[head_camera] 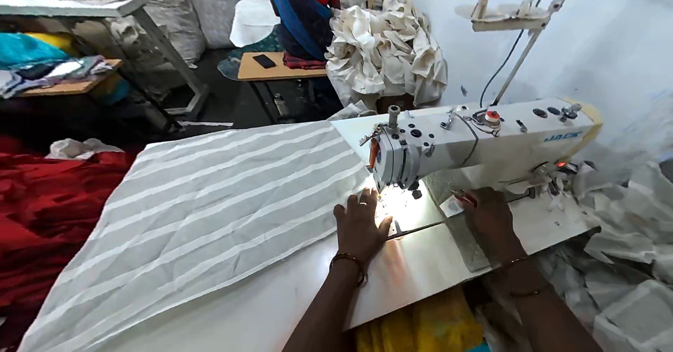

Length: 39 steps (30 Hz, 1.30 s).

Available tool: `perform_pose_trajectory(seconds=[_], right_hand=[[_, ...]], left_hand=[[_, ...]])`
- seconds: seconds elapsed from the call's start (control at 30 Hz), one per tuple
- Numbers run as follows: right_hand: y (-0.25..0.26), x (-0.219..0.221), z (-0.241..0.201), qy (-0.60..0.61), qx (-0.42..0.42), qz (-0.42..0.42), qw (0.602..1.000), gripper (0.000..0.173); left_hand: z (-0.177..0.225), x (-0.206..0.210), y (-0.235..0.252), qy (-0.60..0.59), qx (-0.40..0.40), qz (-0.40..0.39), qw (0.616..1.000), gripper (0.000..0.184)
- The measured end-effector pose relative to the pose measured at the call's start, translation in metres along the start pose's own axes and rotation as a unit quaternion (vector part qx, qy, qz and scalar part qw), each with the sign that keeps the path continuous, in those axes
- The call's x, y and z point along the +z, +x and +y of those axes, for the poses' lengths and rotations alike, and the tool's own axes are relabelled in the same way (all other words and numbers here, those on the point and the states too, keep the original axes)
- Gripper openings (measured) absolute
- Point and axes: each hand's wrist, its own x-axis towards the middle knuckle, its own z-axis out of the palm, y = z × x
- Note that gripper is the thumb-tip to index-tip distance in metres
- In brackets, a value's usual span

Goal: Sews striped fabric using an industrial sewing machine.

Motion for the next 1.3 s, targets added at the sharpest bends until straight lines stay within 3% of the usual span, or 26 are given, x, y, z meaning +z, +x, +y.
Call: perform_pose_trajectory(seconds=[0.13, 0.23, 0.3, 0.4, 0.47, 0.53, 0.63, 0.73, 0.8, 0.87, 0.93, 1.0, 1.1, 1.17, 1.23, 1.3], right_hand=[[0.014, -0.001, 0.027, 0.013, -0.040, -0.051, 0.998, 0.037], [0.002, -0.007, 0.024, 0.058, -0.055, 0.042, 0.996, 0.035], [-0.016, -0.002, 0.005, 0.084, -0.110, 0.096, 0.986, 0.035], [-0.051, 0.015, -0.050, 0.096, -0.205, 0.068, 0.972, 0.034], [-0.067, 0.024, -0.094, 0.078, -0.225, -0.017, 0.971, 0.033], [-0.071, 0.031, -0.133, 0.061, -0.208, -0.106, 0.970, 0.035], [-0.067, 0.048, -0.158, 0.069, -0.194, -0.108, 0.973, 0.031], [-0.080, 0.034, -0.140, 0.099, -0.178, -0.056, 0.977, 0.029], [-0.086, 0.021, -0.100, 0.114, -0.171, 0.032, 0.978, 0.027], [-0.074, 0.009, -0.055, 0.081, -0.152, 0.098, 0.980, 0.031], [-0.052, 0.008, -0.012, 0.016, -0.133, 0.111, 0.985, 0.036], [-0.036, 0.013, 0.009, -0.016, -0.134, 0.112, 0.984, 0.039], [-0.052, 0.026, -0.027, 0.012, -0.187, 0.131, 0.974, 0.043], [-0.096, 0.049, -0.084, 0.093, -0.320, 0.168, 0.928, 0.029], [-0.152, 0.063, -0.145, 0.182, -0.493, 0.091, 0.846, 0.022], [-0.198, 0.054, -0.192, 0.147, -0.577, -0.034, 0.802, 0.024]], left_hand=[[-0.006, -0.016, 0.015, -0.007, -0.007, -0.050, 0.999, 0.080], [-0.011, -0.020, 0.008, -0.031, -0.047, -0.057, 0.997, 0.086], [-0.013, -0.021, -0.005, -0.043, -0.086, -0.051, 0.994, 0.085], [-0.015, -0.012, -0.029, -0.059, -0.111, 0.015, 0.992, 0.061], [-0.011, -0.001, -0.046, -0.058, -0.098, 0.083, 0.990, 0.036], [-0.007, 0.007, -0.056, -0.041, -0.072, 0.157, 0.984, 0.023], [-0.008, 0.009, -0.060, -0.027, -0.070, 0.180, 0.981, 0.018], [-0.019, 0.003, -0.073, -0.012, -0.062, 0.186, 0.981, 0.017], [-0.020, -0.004, -0.103, 0.026, 0.000, 0.169, 0.985, 0.019], [-0.013, -0.020, -0.139, 0.033, 0.144, 0.123, 0.981, 0.021], [-0.022, -0.026, -0.150, -0.012, 0.336, 0.066, 0.939, 0.021], [-0.047, -0.018, -0.126, -0.060, 0.418, -0.020, 0.906, 0.037], [-0.082, -0.010, -0.068, -0.049, 0.336, -0.060, 0.939, 0.063], [-0.087, -0.009, -0.030, -0.026, 0.236, -0.047, 0.970, 0.065], [-0.076, -0.005, -0.005, -0.003, 0.145, -0.054, 0.988, 0.064], [-0.058, -0.001, 0.007, 0.010, 0.091, -0.035, 0.995, 0.065]])
